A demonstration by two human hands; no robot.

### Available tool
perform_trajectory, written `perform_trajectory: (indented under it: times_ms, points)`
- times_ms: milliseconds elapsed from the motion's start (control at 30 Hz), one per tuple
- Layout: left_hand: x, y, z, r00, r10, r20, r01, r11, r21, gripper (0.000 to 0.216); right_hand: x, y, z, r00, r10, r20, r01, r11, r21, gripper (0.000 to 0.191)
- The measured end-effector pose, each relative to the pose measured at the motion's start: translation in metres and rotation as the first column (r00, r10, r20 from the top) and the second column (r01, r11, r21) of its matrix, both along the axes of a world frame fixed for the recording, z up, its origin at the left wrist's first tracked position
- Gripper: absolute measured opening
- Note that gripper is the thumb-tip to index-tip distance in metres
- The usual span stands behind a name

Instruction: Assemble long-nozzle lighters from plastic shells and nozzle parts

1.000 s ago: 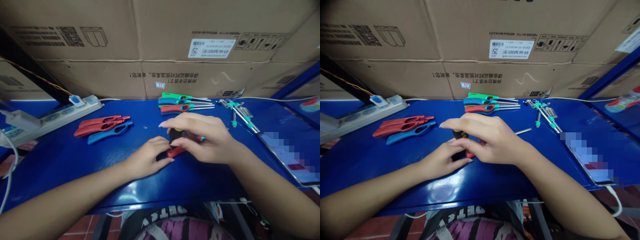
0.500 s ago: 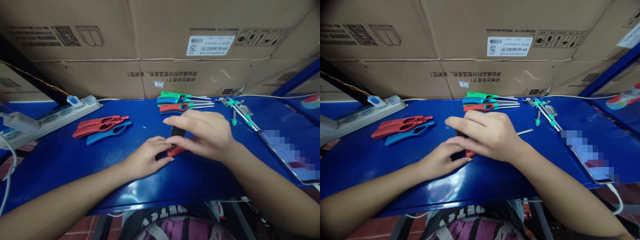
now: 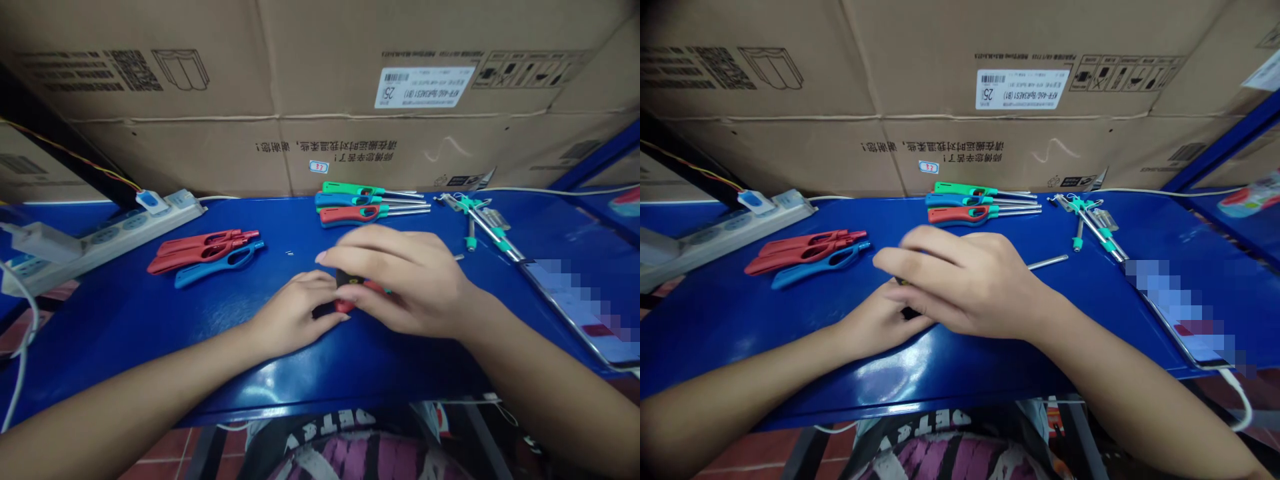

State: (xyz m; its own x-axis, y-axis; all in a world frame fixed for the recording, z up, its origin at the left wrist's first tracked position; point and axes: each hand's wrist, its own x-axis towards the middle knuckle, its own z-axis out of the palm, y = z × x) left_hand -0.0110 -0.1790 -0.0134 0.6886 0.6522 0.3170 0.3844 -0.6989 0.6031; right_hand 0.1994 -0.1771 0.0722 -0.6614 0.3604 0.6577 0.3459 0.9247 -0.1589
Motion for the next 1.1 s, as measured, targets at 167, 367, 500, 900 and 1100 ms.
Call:
perform_trajectory:
  times_ms: [167,367,500,900,1100]
  points:
    - [-0.001,0.000,0.000,1.000,-0.007,-0.023,0.007,1.000,-0.005,0.014,0.002,0.000,0.002,0.992,0.105,-0.064,-0.115,0.974,-0.197,0.031]
    - [0.002,-0.002,-0.001,1.000,0.003,0.005,-0.003,1.000,0.026,0.015,0.001,-0.003,0.007,0.998,0.039,0.054,-0.034,0.995,-0.091,0.026]
    - [0.003,-0.002,0.002,1.000,0.009,0.006,-0.009,1.000,-0.010,0.011,-0.004,-0.001,0.000,1.000,-0.015,-0.022,0.015,1.000,0.000,0.015]
    - [0.002,-0.001,-0.002,0.999,0.032,0.000,-0.032,0.999,-0.016,0.017,-0.004,0.006,-0.010,0.989,-0.009,-0.145,0.001,0.998,-0.058,0.024]
    - [0.001,0.000,-0.002,1.000,0.001,0.005,-0.001,1.000,0.020,0.017,-0.005,0.007,-0.011,0.985,0.063,-0.164,-0.083,0.989,-0.123,0.031]
